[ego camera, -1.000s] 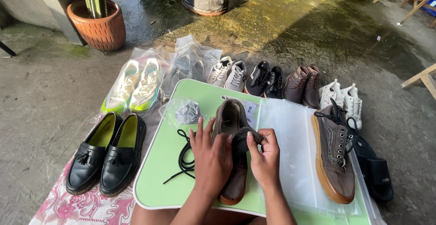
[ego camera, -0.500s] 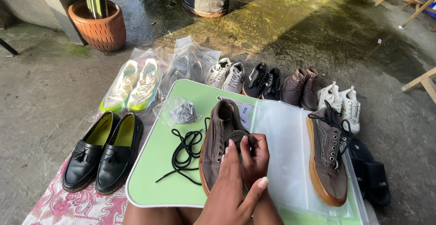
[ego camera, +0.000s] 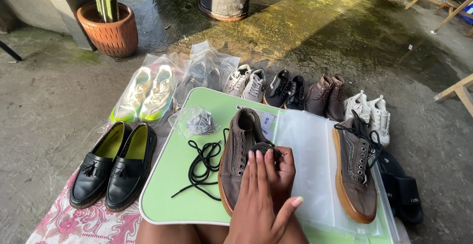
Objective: The person holds a pair of brown suede shoes and removes the black laces from one shoe. They then proceed to thread the laces through the eyelets of the shoe, pulling them tight to secure the fit.
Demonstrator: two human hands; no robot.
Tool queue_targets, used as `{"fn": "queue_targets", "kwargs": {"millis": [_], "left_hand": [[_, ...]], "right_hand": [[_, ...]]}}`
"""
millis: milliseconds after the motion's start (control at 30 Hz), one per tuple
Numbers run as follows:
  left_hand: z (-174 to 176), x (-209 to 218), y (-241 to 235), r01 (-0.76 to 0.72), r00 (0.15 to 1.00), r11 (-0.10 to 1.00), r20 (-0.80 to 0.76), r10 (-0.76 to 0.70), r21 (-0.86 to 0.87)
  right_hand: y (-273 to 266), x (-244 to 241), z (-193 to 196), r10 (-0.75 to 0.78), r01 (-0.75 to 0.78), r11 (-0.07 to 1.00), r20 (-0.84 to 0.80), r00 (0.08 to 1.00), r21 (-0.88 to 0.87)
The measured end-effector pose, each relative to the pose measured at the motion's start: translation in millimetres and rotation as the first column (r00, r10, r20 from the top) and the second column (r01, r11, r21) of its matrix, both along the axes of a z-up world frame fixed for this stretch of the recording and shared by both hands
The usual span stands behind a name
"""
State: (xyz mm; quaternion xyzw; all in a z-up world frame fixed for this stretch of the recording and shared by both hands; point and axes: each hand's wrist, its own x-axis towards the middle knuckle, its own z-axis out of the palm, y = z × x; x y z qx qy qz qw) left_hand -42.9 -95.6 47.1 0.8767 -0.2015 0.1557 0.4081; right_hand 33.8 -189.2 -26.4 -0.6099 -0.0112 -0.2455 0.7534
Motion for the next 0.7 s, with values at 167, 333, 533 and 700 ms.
{"fn": "queue_targets", "kwargs": {"millis": [167,333,533,700], "left_hand": [[4.2,23.7,2.3,-0.008,0.998,0.991,0.055,0.016,-0.136],[-25.0,7.1,0.2,-0.172,0.978,0.960,0.152,0.141,0.221],[20.4,32.6,37.6,-0.091,0.995,0.981,0.028,0.098,-0.172],[29.9,85.7,43.4,0.157,0.961,0.986,0.223,-0.166,0.057]], "right_hand": [[10.4,-4.2,4.8,-0.028,0.028,1.000,-0.010,1.000,-0.007],[12.9,-1.4,11.3,-0.063,0.062,0.998,-0.016,0.998,-0.017],[-15.3,1.9,-14.0,-0.073,0.080,0.919,0.033,0.997,-0.387],[6.1,-8.9,24.3,0.151,-0.144,0.957,0.010,0.988,-0.253]]}}
